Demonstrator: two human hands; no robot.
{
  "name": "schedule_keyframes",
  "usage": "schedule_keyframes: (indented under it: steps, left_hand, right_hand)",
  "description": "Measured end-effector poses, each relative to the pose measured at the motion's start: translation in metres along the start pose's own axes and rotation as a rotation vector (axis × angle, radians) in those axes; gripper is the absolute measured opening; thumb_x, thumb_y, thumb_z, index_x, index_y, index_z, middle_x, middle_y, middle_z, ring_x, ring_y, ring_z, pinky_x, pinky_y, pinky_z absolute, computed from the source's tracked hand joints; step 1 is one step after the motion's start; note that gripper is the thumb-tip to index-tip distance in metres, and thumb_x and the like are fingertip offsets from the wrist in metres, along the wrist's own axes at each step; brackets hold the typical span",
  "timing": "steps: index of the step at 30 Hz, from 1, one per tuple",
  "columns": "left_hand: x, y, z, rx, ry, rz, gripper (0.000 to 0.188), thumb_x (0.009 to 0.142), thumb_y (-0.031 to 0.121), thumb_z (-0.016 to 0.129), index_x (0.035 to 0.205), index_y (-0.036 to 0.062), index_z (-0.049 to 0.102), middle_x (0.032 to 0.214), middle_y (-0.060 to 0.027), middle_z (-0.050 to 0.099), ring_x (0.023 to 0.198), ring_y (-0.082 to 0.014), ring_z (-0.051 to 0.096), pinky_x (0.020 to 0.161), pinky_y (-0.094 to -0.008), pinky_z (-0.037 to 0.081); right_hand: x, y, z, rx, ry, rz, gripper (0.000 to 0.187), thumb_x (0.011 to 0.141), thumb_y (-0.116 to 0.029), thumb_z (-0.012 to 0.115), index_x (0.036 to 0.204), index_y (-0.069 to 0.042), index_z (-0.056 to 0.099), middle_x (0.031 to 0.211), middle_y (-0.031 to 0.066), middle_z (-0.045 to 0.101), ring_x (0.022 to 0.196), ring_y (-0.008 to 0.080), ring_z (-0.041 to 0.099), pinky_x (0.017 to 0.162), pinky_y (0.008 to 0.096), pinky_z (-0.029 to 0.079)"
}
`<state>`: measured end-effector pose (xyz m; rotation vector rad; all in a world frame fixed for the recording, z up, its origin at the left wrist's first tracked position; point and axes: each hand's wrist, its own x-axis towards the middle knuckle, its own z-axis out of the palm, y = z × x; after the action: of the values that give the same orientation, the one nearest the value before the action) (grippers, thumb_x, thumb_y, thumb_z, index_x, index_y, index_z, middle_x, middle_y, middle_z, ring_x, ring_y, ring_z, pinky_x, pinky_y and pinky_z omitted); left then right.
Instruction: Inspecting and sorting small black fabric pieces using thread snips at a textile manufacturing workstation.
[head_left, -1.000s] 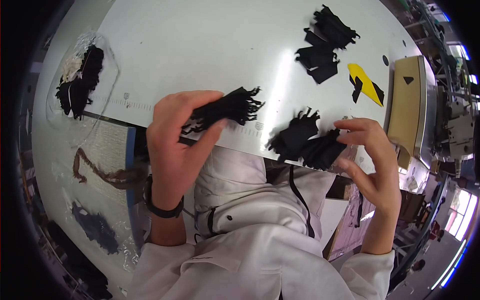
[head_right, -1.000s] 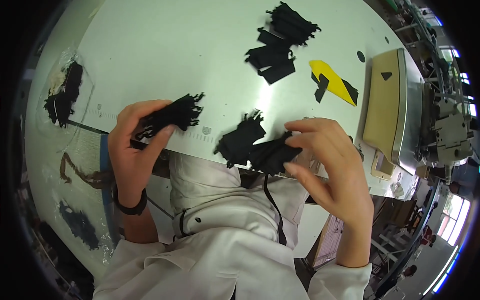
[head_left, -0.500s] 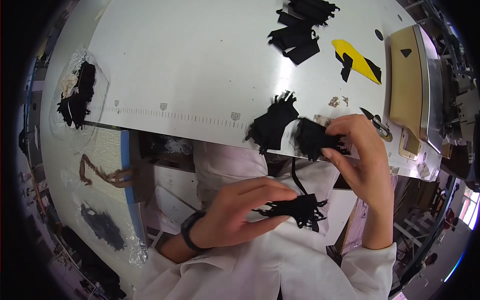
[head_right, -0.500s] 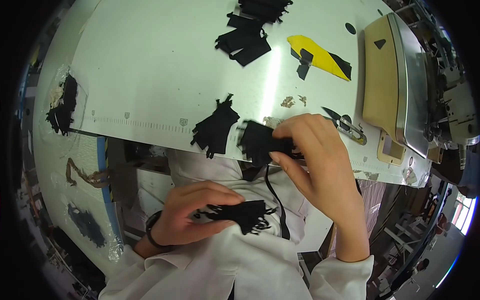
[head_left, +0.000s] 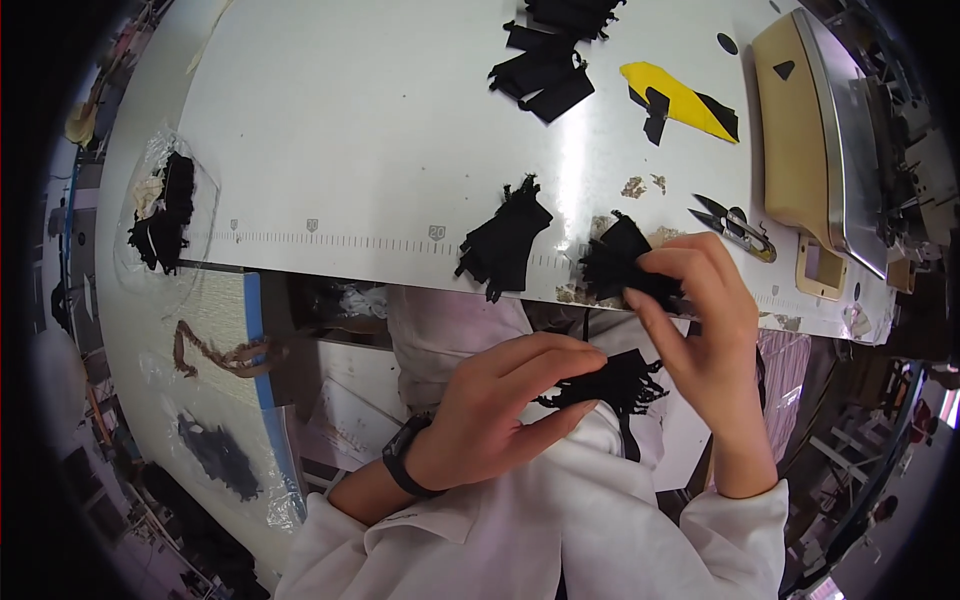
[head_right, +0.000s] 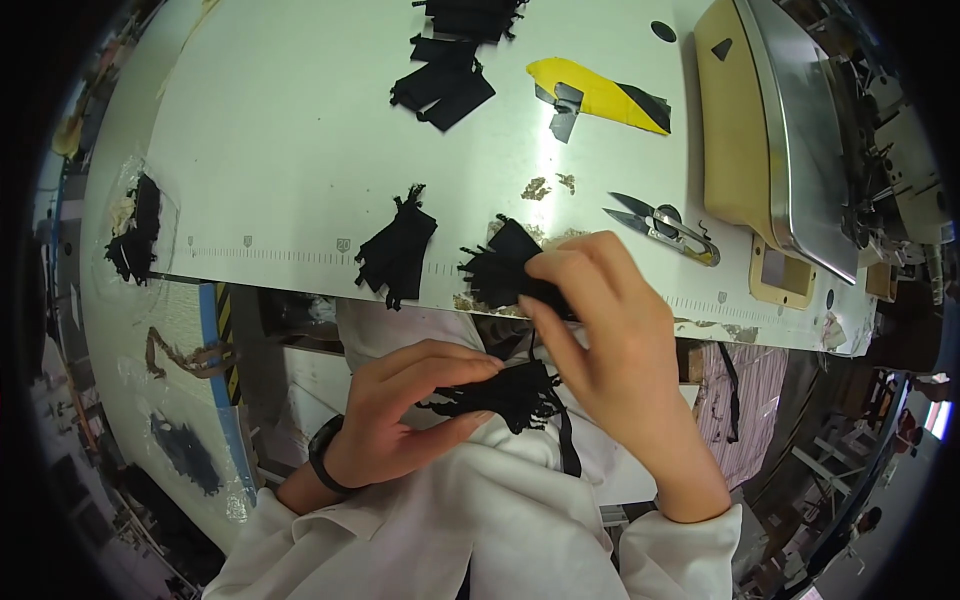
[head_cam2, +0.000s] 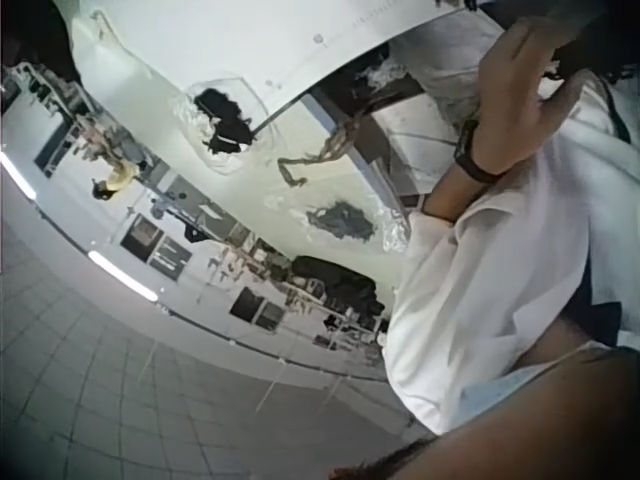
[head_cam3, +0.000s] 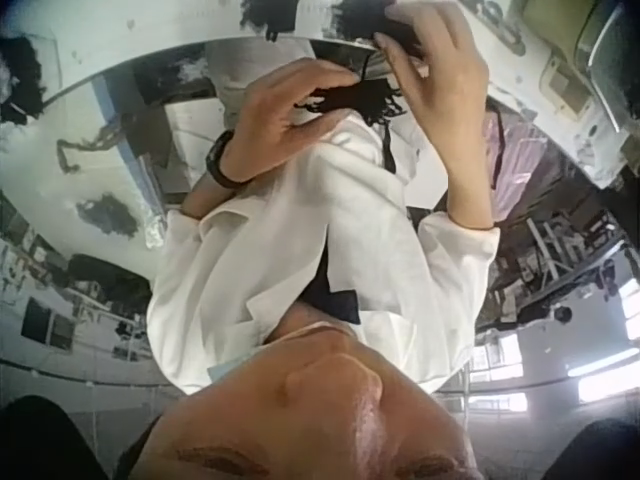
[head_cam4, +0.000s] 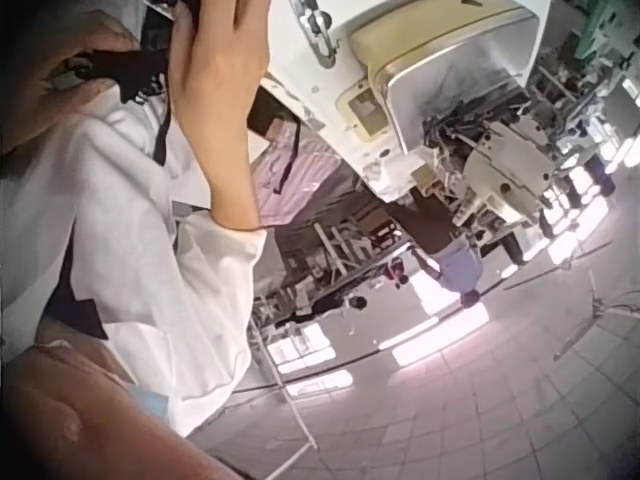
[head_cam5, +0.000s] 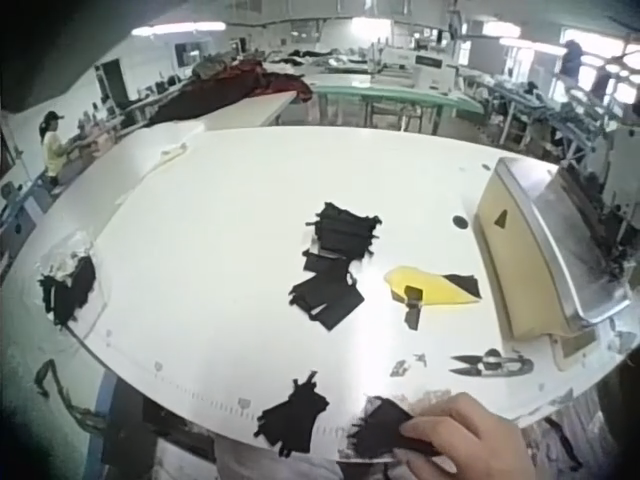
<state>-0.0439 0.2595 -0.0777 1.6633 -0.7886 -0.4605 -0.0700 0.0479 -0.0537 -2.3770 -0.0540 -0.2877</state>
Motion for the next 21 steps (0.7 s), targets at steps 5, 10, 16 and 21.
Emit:
schedule_keyframes:
  steps: [5,10,16,21]
  left_hand:
    - [0.003,0.021,-0.048,0.059,0.079,0.108,0.038,0.074,0.0,0.077,0.111,0.0016,0.067,0.108,-0.012,0.069,0.095,-0.0276,0.069,0.08,-0.0336,0.056]
    - [0.017,-0.003,-0.112,0.345,0.432,0.101,0.037,0.073,-0.006,0.075,0.108,0.0002,0.068,0.106,-0.0121,0.064,0.093,-0.0215,0.065,0.081,-0.0291,0.052]
    - [0.021,-0.038,-0.116,0.4,0.465,0.078,0.031,0.076,-0.001,0.075,0.107,0.002,0.068,0.103,-0.0092,0.062,0.086,-0.0229,0.064,0.07,-0.0292,0.053]
    - [0.019,-0.04,-0.116,0.608,0.56,0.032,0.048,0.067,-0.001,0.082,0.111,0.0032,0.064,0.122,-0.0163,0.054,0.106,-0.0262,0.059,0.082,-0.0315,0.051]
  right_hand:
    - [0.027,0.005,-0.006,0.211,0.235,-0.021,0.022,0.074,0.002,0.075,0.093,0.002,0.064,0.089,0.01,0.062,0.08,0.0213,0.059,0.072,0.0287,0.047]
    - [0.125,-0.037,0.017,0.163,0.074,-0.43,0.027,0.076,0.005,0.073,0.101,0.002,0.061,0.098,0.0095,0.06,0.092,0.0208,0.061,0.083,0.0287,0.049]
    - [0.163,-0.041,0.08,0.03,-0.239,-0.493,0.031,0.073,0.006,0.07,0.099,-0.004,0.056,0.103,0.0112,0.059,0.089,0.0326,0.062,0.073,0.0371,0.05]
    - [0.157,-0.049,0.082,-0.001,-0.31,-0.534,0.029,0.074,0.004,0.068,0.1,-0.003,0.057,0.096,0.0105,0.06,0.09,0.0322,0.06,0.073,0.0418,0.05]
